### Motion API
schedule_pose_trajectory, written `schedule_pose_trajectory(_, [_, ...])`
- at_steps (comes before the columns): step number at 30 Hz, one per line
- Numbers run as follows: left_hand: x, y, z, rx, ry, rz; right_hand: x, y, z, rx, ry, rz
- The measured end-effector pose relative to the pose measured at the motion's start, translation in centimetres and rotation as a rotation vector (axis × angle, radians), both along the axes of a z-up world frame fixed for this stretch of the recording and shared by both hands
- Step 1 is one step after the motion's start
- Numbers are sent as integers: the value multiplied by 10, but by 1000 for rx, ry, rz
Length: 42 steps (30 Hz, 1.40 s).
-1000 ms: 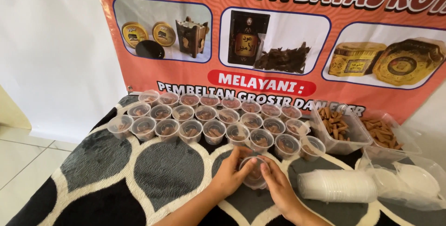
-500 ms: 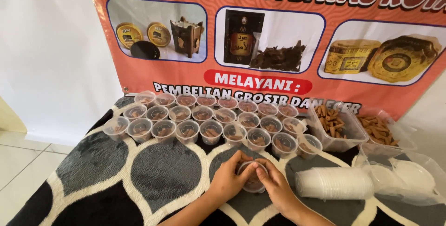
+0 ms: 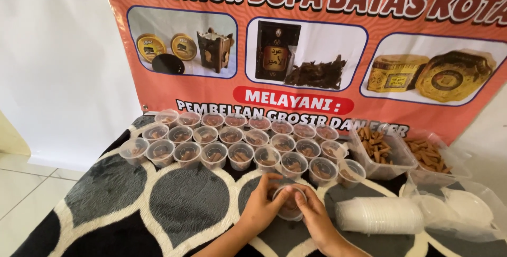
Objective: Filling small plastic cups with incense sticks from a larger container for packaging.
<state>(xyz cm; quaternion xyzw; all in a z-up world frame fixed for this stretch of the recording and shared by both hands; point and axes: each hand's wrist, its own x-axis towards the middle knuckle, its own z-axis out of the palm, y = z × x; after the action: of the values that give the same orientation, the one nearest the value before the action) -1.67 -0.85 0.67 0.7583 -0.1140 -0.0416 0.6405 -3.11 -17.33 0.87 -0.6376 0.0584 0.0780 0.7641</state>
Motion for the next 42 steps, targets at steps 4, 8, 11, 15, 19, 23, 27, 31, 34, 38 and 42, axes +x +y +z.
schedule_pose_trajectory(4, [2, 0, -1, 67, 25, -16, -1, 5, 16, 193, 108, -162])
schedule_pose_trajectory(8, [12, -2, -17, 18, -90, 18, 19, -10, -34, 139, 24, -138])
schedule_pose_trajectory(11, [15, 0, -27, -9, -196, 136, 14, -14, -42, 83, -122, 4])
schedule_pose_trajectory(15, [6, 0, -12, 23, -298, 13, -3, -4, 2, -116, -77, 125])
schedule_pose_trajectory(19, [3, -1, -8, 22, -301, -61, 0, -4, -2, -53, -100, 91])
schedule_pose_trajectory(23, [3, 0, -7, 41, -281, -63, -1, -4, 2, -72, -56, 77])
schedule_pose_trajectory(27, [1, 1, -5, 63, -243, -49, -1, -4, 2, -69, -123, 88])
schedule_pose_trajectory(31, [3, 1, -6, 89, -222, -53, 4, -8, -9, -90, -119, 89])
schedule_pose_trajectory(34, [1, 1, 0, 80, -187, -69, 3, -7, -8, -83, -130, 81])
schedule_pose_trajectory(38, [6, 1, -4, 106, -163, -64, 3, -7, -4, -68, -78, 70])
schedule_pose_trajectory(42, [10, 0, -11, 17, -192, -46, 5, -8, -9, -1, -27, -6])
